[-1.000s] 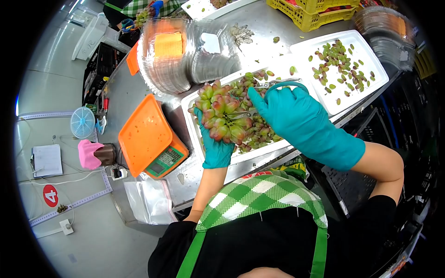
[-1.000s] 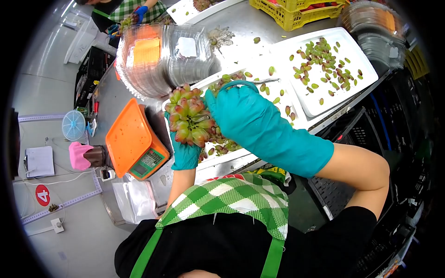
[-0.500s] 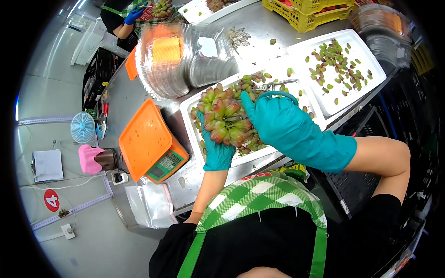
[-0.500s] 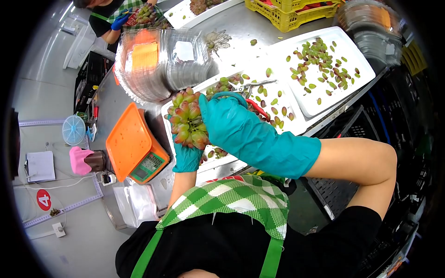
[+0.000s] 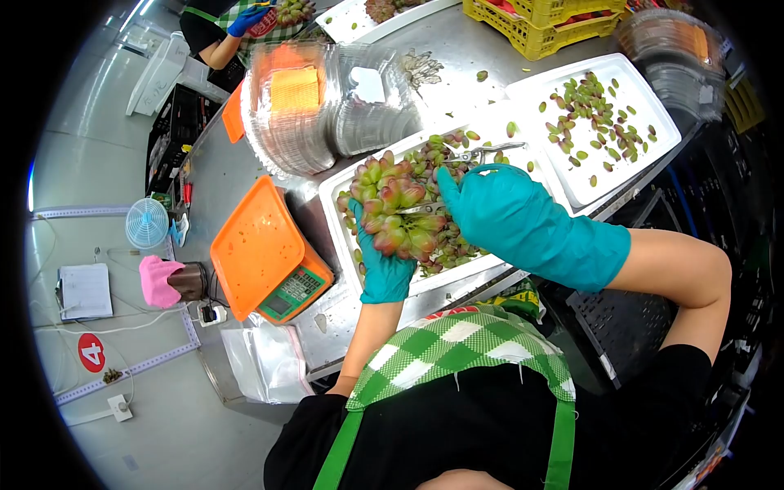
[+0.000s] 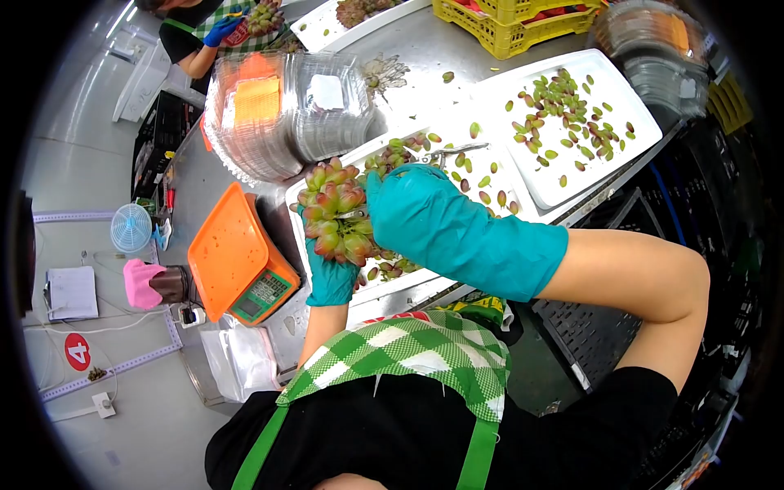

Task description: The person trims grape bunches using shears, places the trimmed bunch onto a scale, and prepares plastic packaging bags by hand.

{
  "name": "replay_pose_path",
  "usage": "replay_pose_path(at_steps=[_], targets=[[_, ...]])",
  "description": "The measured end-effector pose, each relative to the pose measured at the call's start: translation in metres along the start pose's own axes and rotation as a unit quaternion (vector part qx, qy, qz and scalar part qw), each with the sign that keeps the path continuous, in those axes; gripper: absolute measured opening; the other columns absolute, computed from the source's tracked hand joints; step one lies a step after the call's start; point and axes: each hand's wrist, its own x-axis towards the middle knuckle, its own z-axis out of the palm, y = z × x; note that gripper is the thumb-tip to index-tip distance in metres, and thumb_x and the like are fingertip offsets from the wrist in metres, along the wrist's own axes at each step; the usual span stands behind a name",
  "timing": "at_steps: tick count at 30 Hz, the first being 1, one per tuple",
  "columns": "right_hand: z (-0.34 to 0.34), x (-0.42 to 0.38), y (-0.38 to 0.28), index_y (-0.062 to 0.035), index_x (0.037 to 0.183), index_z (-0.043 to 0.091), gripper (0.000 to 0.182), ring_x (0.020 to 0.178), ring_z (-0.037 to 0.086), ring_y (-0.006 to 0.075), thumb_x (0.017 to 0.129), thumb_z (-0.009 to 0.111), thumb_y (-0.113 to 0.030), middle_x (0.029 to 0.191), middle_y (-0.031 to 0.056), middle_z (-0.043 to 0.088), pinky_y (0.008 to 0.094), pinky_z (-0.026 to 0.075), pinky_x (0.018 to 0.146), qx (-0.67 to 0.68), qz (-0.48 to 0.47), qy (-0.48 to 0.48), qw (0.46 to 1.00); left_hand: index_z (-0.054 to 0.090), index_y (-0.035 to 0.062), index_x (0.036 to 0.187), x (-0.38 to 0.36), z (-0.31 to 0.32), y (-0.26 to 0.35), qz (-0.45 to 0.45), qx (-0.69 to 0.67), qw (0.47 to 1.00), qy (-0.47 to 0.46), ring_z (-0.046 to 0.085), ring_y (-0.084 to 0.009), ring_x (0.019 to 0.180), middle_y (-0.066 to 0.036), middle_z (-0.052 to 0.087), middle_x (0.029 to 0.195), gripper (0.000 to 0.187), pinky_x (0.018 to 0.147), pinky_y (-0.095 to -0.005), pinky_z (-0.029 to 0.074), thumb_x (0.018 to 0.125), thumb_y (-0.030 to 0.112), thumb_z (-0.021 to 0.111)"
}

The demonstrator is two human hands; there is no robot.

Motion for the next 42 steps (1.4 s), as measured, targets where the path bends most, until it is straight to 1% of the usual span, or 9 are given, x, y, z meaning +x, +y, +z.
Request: replay_pose_path(at_steps=[4,6,9,10,16,19,28,34,42], targets=[[-0.003,-0.009,0.006,0.0036,0.113,0.047,0.045,0.054,0.049,0.0148,0.07,0.052,-0.009,0.061,0.0029,0.047,0.028,0.04,0.046,0.011,0.016,-0.003,1.0,0.03,0.009,0.127,0.002,-0.005,-0.001,-0.007,-0.007,1.0,0.028,0.043,-0.0221,0.111,-0.009,0.041,0.123,0.04,0.092,-0.0355,0.04,0.091,0.028,0.033],[-0.013,-0.016,0.011,-0.0021,0.115,0.048,0.045,0.055,0.05,0.0147,0.071,0.053,-0.01,0.062,0.0018,0.047,0.0276,0.041,0.046,-0.002,0.032,0.003,0.999,0.03,0.0094,0.127,0.005,-0.004,0.002,-0.013,-0.033,0.999,0.031,0.043,-0.0216,0.111,-0.009,0.039,0.125,0.047,0.093,-0.0361,0.038,0.09,0.038,0.03],[-0.019,-0.025,0.023,-0.0024,0.099,0.055,0.031,0.056,0.053,0.0181,0.07,0.056,-0.012,0.061,0.0059,0.051,0.0302,0.042,0.047,0.11,0.095,0.051,0.988,0.029,0.0097,0.128,0.002,-0.002,0.008,-0.006,-0.037,0.998,0.052,0.043,-0.0212,0.111,-0.008,0.038,0.127,0.052,0.094,-0.0359,0.037,0.089,0.044,0.032],[-0.018,-0.028,0.027,-0.0143,0.115,0.05,0.05,0.058,0.052,0.0181,0.066,0.063,-0.013,0.068,0.0027,0.05,0.0294,0.042,0.05,0.179,0.134,0.029,0.974,0.029,0.0097,0.129,0.0,-0.001,0.01,-0.002,-0.032,0.998,0.061,0.043,-0.0211,0.112,-0.008,0.038,0.127,0.053,0.094,-0.0357,0.037,0.089,0.044,0.033],[-0.016,-0.021,0.033,-0.0137,0.113,0.051,0.051,0.064,0.054,0.0224,0.064,0.066,-0.014,0.071,0.0048,0.052,0.0333,0.043,0.055,0.243,0.146,-0.011,0.959,0.028,0.0099,0.129,-0.011,0.009,0.013,-0.022,0.006,0.997,0.074,0.042,-0.0211,0.113,-0.008,0.038,0.127,0.055,0.095,-0.0354,0.036,0.088,0.045,0.036],[-0.02,-0.021,0.034,-0.0052,0.097,0.055,0.034,0.065,0.057,0.0274,0.064,0.059,-0.009,0.071,0.0108,0.057,0.0367,0.044,0.056,0.305,0.15,-0.01,0.941,0.028,0.01,0.129,-0.016,0.014,0.011,-0.037,0.029,0.996,0.075,0.042,-0.0211,0.113,-0.008,0.038,0.127,0.056,0.095,-0.0353,0.036,0.087,0.046,0.037],[-0.028,-0.015,0.041,-0.0182,0.106,0.059,0.033,0.056,0.058,0.024,0.074,0.06,-0.027,0.07,0.0055,0.062,0.0345,0.044,0.048,0.346,0.166,-0.171,0.908,0.025,0.0104,0.13,-0.023,0.03,0.01,-0.044,0.094,0.992,0.077,0.039,-0.0214,0.116,-0.007,0.036,0.129,0.062,0.096,-0.0353,0.035,0.084,0.049,0.041],[-0.017,-0.015,0.038,-0.0207,0.105,0.059,0.033,0.057,0.058,0.0242,0.073,0.061,-0.026,0.073,0.0055,0.062,0.0343,0.044,0.048,0.334,0.172,-0.144,0.915,0.024,0.0107,0.131,-0.021,0.025,0.011,-0.047,0.081,0.993,0.071,0.038,-0.0217,0.117,-0.008,0.035,0.13,0.062,0.096,-0.0358,0.035,0.084,0.049,0.04],[-0.024,-0.008,0.037,-0.0207,0.107,0.058,0.036,0.058,0.058,0.025,0.072,0.062,-0.026,0.071,0.0064,0.061,0.0355,0.044,0.049,0.334,0.173,-0.198,0.905,0.025,0.0104,0.13,-0.022,0.027,0.012,-0.049,0.102,0.99,0.082,0.039,-0.0217,0.116,-0.008,0.035,0.129,0.062,0.096,-0.0362,0.035,0.085,0.049,0.04]])
